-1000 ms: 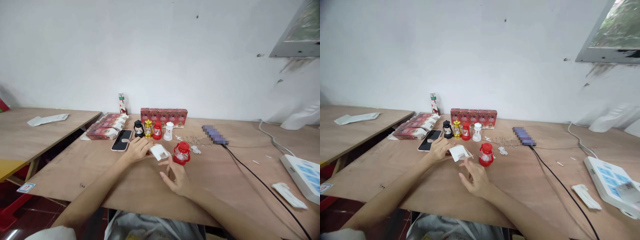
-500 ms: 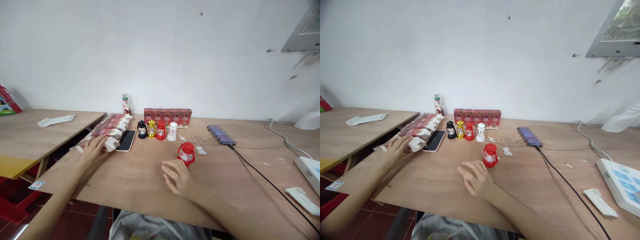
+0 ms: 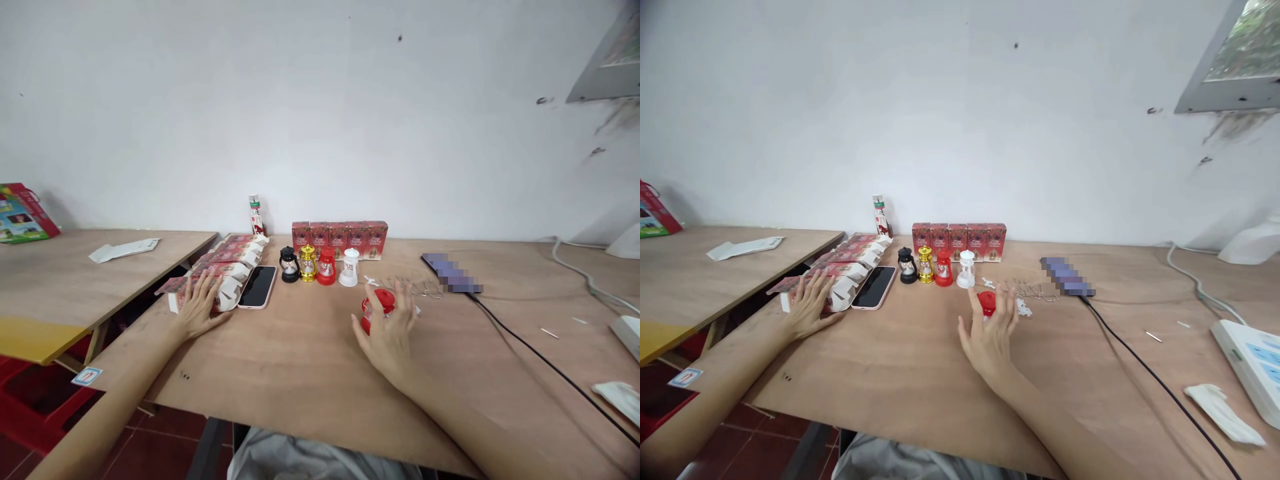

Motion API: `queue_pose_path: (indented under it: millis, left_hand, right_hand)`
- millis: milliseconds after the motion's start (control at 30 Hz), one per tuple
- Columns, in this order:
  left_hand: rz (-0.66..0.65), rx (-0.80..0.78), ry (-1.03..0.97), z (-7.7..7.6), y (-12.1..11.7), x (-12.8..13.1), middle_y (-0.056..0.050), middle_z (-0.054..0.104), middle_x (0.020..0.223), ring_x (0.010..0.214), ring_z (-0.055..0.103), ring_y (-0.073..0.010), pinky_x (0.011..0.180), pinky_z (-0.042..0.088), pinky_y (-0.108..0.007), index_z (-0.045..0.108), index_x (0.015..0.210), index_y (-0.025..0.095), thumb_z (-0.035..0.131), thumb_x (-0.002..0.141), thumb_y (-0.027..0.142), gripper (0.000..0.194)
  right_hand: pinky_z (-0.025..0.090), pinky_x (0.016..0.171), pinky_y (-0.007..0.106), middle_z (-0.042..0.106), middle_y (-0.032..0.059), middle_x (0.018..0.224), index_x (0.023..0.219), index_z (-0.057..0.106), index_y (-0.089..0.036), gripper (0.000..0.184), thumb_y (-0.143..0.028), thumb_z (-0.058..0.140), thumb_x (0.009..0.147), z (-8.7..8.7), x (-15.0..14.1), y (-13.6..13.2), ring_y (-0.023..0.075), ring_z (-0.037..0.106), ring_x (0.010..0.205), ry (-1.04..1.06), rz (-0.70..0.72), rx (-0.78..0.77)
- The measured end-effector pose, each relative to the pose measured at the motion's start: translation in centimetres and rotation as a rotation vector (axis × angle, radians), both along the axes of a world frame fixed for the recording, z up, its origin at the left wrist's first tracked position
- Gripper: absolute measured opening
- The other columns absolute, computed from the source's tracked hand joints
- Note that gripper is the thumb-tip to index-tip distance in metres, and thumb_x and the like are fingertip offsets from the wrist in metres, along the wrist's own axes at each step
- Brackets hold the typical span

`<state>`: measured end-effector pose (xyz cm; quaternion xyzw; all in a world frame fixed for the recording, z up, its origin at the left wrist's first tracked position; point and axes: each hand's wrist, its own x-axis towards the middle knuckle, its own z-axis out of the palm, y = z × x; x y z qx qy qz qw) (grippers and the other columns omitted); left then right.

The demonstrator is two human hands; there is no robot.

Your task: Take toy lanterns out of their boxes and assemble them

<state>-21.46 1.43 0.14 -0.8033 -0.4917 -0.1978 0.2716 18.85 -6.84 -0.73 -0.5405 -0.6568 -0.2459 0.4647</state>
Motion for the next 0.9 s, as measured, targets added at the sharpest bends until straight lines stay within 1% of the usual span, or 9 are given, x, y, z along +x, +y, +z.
queue_pose_path:
  millis: [100,233,367,433,533,633,700,800,900]
  left_hand:
    - [0.003,0.043,-0.033,-0.1,0.0,-0.2,-0.020,0.029,0.145,0.136,0.020,-0.0360,0.107,0.008,-0.059,0.021,0.141,0.014,0.041,0.080,0.052,0.074]
    - [-0.052,0.157,-0.028,0.4,-0.3,-0.1,-0.020,0.021,0.147,0.135,0.019,-0.0403,0.104,0.012,-0.063,0.011,0.143,0.015,0.041,0.083,0.042,0.072]
    - [-0.208,0.275,-0.170,0.5,-1.8,2.9,-0.013,0.018,0.149,0.133,0.023,-0.0378,0.103,0.026,-0.058,0.006,0.143,0.026,0.053,0.078,0.037,0.081]
    - [-0.317,0.161,-0.205,0.3,-2.8,6.1,-0.014,0.025,0.145,0.131,0.029,-0.0329,0.102,0.032,-0.052,0.008,0.143,0.025,0.054,0.079,0.033,0.079]
    - [-0.442,-0.052,-0.348,-0.3,-4.1,12.4,-0.019,0.036,0.137,0.129,0.034,-0.0316,0.101,0.034,-0.051,0.018,0.140,0.016,0.055,0.079,0.031,0.073]
    - [-0.607,-0.389,-0.513,-0.7,-4.7,18.3,-0.019,0.046,0.131,0.120,0.046,-0.0302,0.097,0.041,-0.049,0.031,0.135,0.015,0.063,0.073,0.039,0.074]
    - [-0.670,-0.647,-0.641,-0.9,-4.7,21.3,-0.013,0.060,0.116,0.104,0.058,-0.0272,0.088,0.047,-0.044,0.047,0.123,0.017,0.068,0.069,0.039,0.062]
    - [-0.716,-0.915,-0.889,-0.9,-4.4,23.6,-0.009,0.066,0.105,0.092,0.063,-0.0238,0.082,0.050,-0.039,0.053,0.115,0.015,0.069,0.068,0.037,0.054]
    - [-0.662,-0.939,-1.009,-0.7,-4.1,23.9,-0.008,0.067,0.096,0.086,0.063,-0.0229,0.081,0.050,-0.039,0.058,0.101,0.014,0.071,0.064,0.039,0.047]
  right_hand:
    - [0.035,0.090,0.067,0.011,0.0172,0.147,0.135,0.032,-0.025,0.061,-0.017,0.054,0.078,-0.3,0.3,0.5,0.0439,0.020,0.132,0.003,0.012,-0.087]
    - [0.045,0.087,0.056,0.029,0.0172,0.138,0.127,0.044,-0.023,0.051,-0.008,0.046,0.079,-0.9,0.7,1.2,0.0365,0.038,0.124,0.006,0.075,-0.149]
    - [0.050,0.087,0.048,0.032,0.0135,0.134,0.124,0.048,-0.026,0.043,-0.017,0.050,0.082,-1.1,0.9,1.5,0.0317,0.042,0.123,0.063,0.220,-0.158]
    - [0.049,0.091,0.046,0.032,0.0125,0.133,0.125,0.046,-0.027,0.044,-0.024,0.054,0.082,-1.2,0.7,1.3,0.0295,0.041,0.124,0.095,0.320,-0.149]
    - [0.044,0.096,0.048,0.033,0.0115,0.130,0.124,0.044,-0.028,0.049,-0.030,0.061,0.079,-1.3,0.2,0.7,0.0279,0.041,0.123,0.131,0.441,-0.137]
    - [0.045,0.095,0.048,0.034,0.0112,0.128,0.123,0.044,-0.030,0.052,-0.033,0.065,0.076,-1.4,0.0,0.4,0.0272,0.043,0.121,0.168,0.489,-0.126]
    - [0.045,0.095,0.047,0.034,0.0110,0.127,0.122,0.045,-0.030,0.051,-0.033,0.066,0.076,-1.4,0.0,0.4,0.0270,0.043,0.121,0.179,0.500,-0.113]
    - [0.045,0.095,0.044,0.034,0.0100,0.126,0.117,0.049,-0.028,0.042,-0.032,0.063,0.078,-1.2,0.2,0.7,0.0261,0.043,0.122,0.201,0.495,-0.090]
    - [0.046,0.095,0.042,0.032,0.0098,0.129,0.112,0.053,-0.027,0.033,-0.032,0.060,0.080,-0.9,0.1,0.8,0.0245,0.044,0.121,0.248,0.470,-0.083]
